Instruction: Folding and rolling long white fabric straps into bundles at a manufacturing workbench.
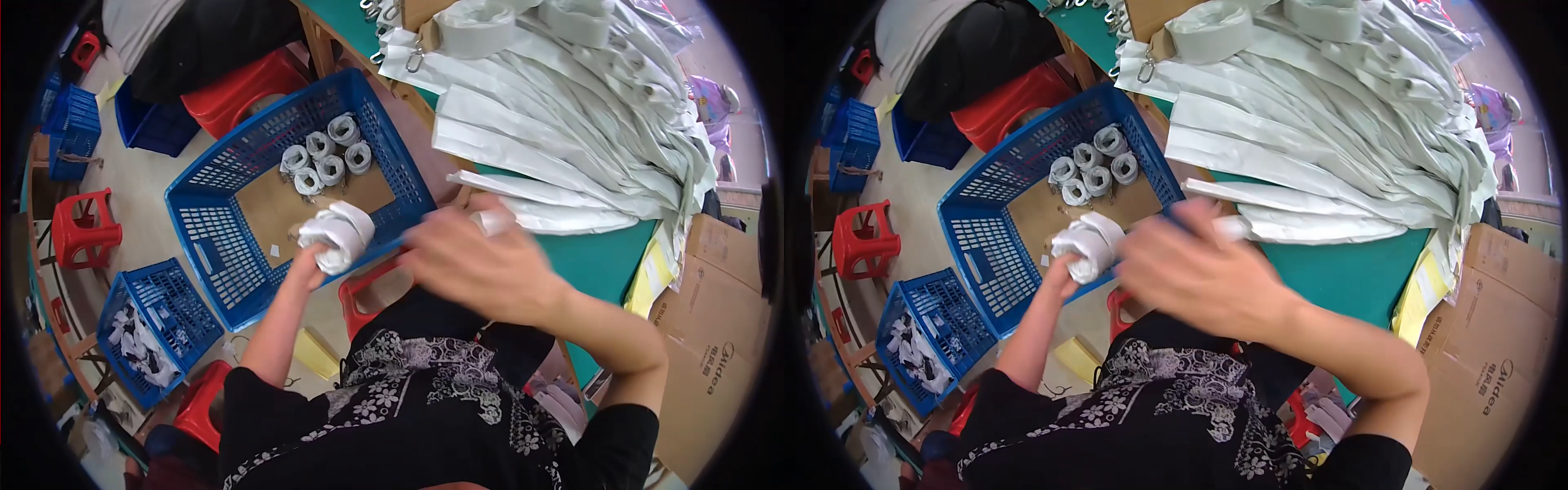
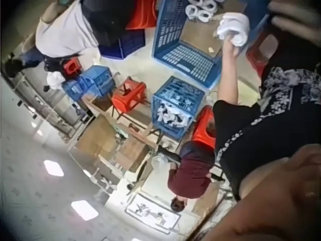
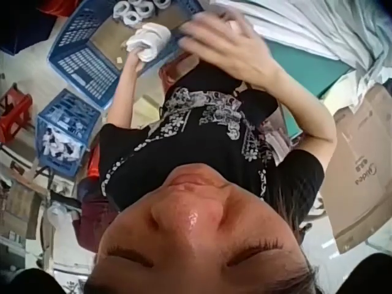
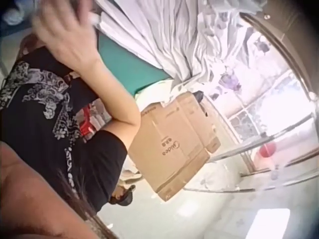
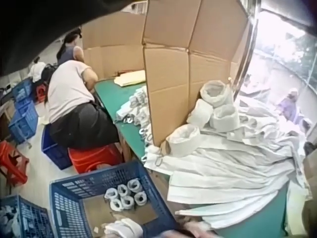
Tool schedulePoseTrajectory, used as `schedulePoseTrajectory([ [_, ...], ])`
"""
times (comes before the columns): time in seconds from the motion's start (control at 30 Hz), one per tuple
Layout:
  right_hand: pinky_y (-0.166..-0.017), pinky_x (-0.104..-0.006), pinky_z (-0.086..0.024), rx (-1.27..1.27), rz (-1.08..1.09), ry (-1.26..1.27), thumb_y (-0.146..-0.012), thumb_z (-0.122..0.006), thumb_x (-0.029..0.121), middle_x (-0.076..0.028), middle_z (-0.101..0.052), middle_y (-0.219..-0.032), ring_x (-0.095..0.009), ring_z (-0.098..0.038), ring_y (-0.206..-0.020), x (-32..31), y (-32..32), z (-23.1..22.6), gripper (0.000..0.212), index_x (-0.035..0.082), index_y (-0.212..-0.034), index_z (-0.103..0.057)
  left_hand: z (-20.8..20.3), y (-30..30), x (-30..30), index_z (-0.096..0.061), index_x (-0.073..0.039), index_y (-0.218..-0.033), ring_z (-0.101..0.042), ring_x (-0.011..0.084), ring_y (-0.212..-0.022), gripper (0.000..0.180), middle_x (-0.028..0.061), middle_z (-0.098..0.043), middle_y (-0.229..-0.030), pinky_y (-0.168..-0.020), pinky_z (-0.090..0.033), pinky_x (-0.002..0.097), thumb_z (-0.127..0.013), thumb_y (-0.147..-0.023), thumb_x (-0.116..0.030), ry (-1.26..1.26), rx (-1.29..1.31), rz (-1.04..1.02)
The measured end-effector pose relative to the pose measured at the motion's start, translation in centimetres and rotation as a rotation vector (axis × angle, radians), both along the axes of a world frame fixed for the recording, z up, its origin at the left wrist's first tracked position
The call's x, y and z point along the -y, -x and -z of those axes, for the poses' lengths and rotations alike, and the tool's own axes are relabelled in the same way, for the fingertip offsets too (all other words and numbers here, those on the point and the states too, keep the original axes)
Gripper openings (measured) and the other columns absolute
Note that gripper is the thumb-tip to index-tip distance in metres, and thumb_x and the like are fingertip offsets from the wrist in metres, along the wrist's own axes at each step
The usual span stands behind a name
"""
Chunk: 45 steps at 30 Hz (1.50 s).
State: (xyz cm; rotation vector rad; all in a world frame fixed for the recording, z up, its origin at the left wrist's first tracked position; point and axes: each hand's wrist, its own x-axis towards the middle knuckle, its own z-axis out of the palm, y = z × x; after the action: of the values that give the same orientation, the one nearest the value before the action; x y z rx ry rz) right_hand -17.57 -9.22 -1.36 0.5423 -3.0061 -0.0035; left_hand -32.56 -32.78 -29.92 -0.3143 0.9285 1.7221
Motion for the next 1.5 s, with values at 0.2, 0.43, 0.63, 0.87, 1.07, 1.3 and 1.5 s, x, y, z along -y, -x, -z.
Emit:
schedulePoseTrajectory([
  [0.2,-0.103,-0.0608,-0.015,0.188,0.710,-0.002,-0.057,-0.079,0.027,-0.013,-0.034,-0.135,-0.039,-0.027,-0.127,-4.4,-6.0,4.4,0.067,0.020,-0.118,-0.054,22.0,5.3,-4.4,-0.045,0.002,-0.122,-0.059,0.0281,-0.101,0.050,0.0161,-0.057,-0.111,-0.089,-0.048,0.0374,-0.049,-0.072,-0.001,0.181,0.034,0.248],
  [0.43,-0.102,-0.0649,-0.011,0.120,0.522,0.032,-0.079,-0.060,0.031,-0.018,-0.025,-0.141,-0.048,-0.022,-0.128,-7.2,-9.8,9.8,0.059,0.025,-0.131,-0.032,33.2,1.5,-15.0,-0.044,-0.003,-0.124,-0.053,0.0247,-0.107,0.045,0.0116,-0.053,-0.117,-0.090,-0.045,0.0353,-0.047,-0.079,-0.003,0.257,0.197,-0.209],
  [0.63,-0.105,-0.0562,-0.019,0.079,0.675,-0.318,-0.085,-0.050,0.040,-0.011,-0.021,-0.139,-0.038,-0.020,-0.129,-6.3,-10.0,11.3,0.060,0.015,-0.135,-0.031,44.0,-0.9,-18.0,-0.040,-0.005,-0.130,-0.054,0.0229,-0.105,0.045,0.0089,-0.052,-0.119,-0.087,-0.046,0.0340,-0.051,-0.088,-0.017,0.226,0.299,-0.503],
  [0.87,-0.106,-0.0530,-0.018,0.096,0.626,-0.302,-0.081,-0.056,0.040,-0.014,-0.025,-0.138,-0.035,-0.021,-0.128,-6.4,-16.4,12.3,0.064,0.013,-0.134,-0.033,50.9,-1.4,-22.1,-0.050,-0.004,-0.117,-0.058,0.0172,-0.076,0.044,0.0049,-0.059,-0.099,-0.056,-0.046,0.0268,-0.063,-0.084,-0.031,0.460,0.329,-0.384],
  [1.07,-0.105,-0.0599,-0.009,0.025,0.775,0.122,-0.087,-0.046,0.034,-0.014,-0.029,-0.138,-0.038,-0.019,-0.132,-6.2,-11.3,11.3,0.050,0.011,-0.131,-0.036,53.9,1.5,-22.1,-0.051,-0.005,-0.120,-0.059,0.0174,-0.074,0.044,0.0044,-0.059,-0.104,-0.057,-0.047,0.0278,-0.060,-0.085,-0.029,0.178,0.357,-0.255],
  [1.3,-0.104,-0.0607,-0.014,0.182,0.625,-0.024,-0.069,-0.067,0.025,-0.007,-0.035,-0.136,-0.035,-0.027,-0.127,-5.7,-7.0,9.4,0.050,0.037,-0.115,-0.053,43.3,-3.0,-13.9,-0.054,-0.001,-0.113,-0.059,0.0175,-0.066,0.035,0.0051,-0.062,-0.096,-0.058,-0.047,0.0308,-0.056,-0.086,-0.023,0.704,-1.085,0.053],
  [1.5,-0.102,-0.0606,-0.017,0.148,0.678,-0.001,-0.068,-0.072,0.035,-0.007,-0.031,-0.139,-0.035,-0.026,-0.128,-5.9,-7.6,7.8,0.063,0.035,-0.125,-0.045,2.7,-1.6,-16.7,-0.052,0.001,-0.103,-0.050,0.0110,-0.072,0.020,0.0059,-0.054,-0.082,-0.066,-0.042,0.0232,-0.051,-0.088,-0.012,0.150,-1.024,-0.283],
])
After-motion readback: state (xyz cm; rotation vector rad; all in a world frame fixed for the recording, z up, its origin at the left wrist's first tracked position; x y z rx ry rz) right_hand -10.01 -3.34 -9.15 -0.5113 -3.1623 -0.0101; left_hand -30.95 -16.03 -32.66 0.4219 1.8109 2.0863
